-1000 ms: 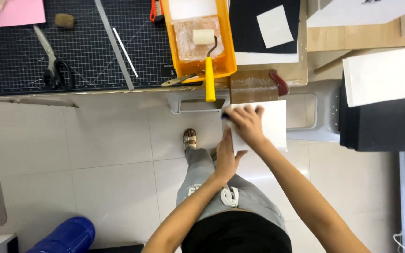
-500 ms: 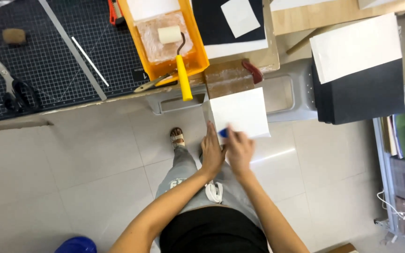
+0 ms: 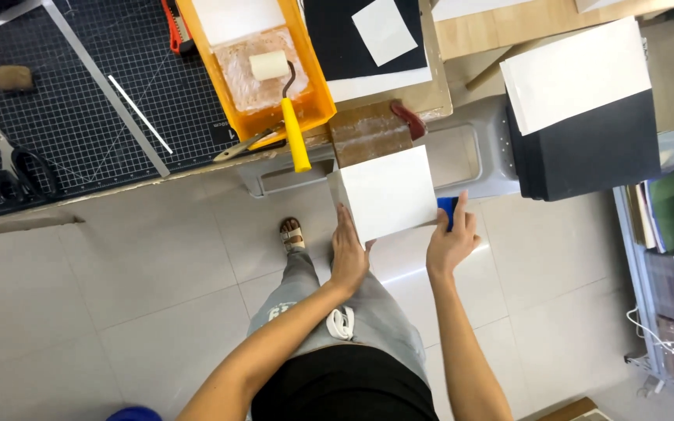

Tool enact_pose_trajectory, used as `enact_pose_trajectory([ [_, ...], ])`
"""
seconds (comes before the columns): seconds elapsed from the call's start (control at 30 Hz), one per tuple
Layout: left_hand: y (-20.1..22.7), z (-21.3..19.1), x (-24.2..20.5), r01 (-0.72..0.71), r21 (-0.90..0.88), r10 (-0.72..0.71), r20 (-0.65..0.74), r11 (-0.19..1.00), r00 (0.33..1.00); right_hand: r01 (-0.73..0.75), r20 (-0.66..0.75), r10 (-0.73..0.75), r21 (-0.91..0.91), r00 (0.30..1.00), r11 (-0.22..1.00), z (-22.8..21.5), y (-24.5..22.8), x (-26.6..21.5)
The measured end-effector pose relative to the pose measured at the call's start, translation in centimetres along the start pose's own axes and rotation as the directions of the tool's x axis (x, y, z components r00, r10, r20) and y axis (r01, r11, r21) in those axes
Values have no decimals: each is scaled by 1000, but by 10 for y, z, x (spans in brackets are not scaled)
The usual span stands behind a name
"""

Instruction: Applying adhesive to paper sheets with a roller and sticking them together

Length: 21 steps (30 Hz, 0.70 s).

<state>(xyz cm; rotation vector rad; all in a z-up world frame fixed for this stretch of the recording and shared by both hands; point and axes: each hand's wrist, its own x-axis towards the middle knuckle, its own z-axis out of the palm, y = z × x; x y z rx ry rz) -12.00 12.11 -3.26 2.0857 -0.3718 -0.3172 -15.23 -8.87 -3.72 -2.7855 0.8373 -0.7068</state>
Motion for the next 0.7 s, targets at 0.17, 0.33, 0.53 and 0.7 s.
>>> enact_pose_trajectory([
  [0.17, -11, 13, 1, 13, 91, -11, -23, 996, 1000, 168, 104, -175, 71, 979, 983, -41, -108, -29],
  [0.33, 1, -3, 2, 18, 12, -18, 21, 1000, 1000, 28, -56, -34, -109, 998, 994, -8, -6, 5],
  [0.53, -5, 3, 2, 15, 33, -15, 14, 999, 1000, 48, 120, -67, 153, 990, 987, -14, -86, -32],
  [0.7, 3, -5, -1, 16, 3, -16, 24, 1000, 1000, -18, 81, 23, -67, 996, 998, -4, -8, 8],
])
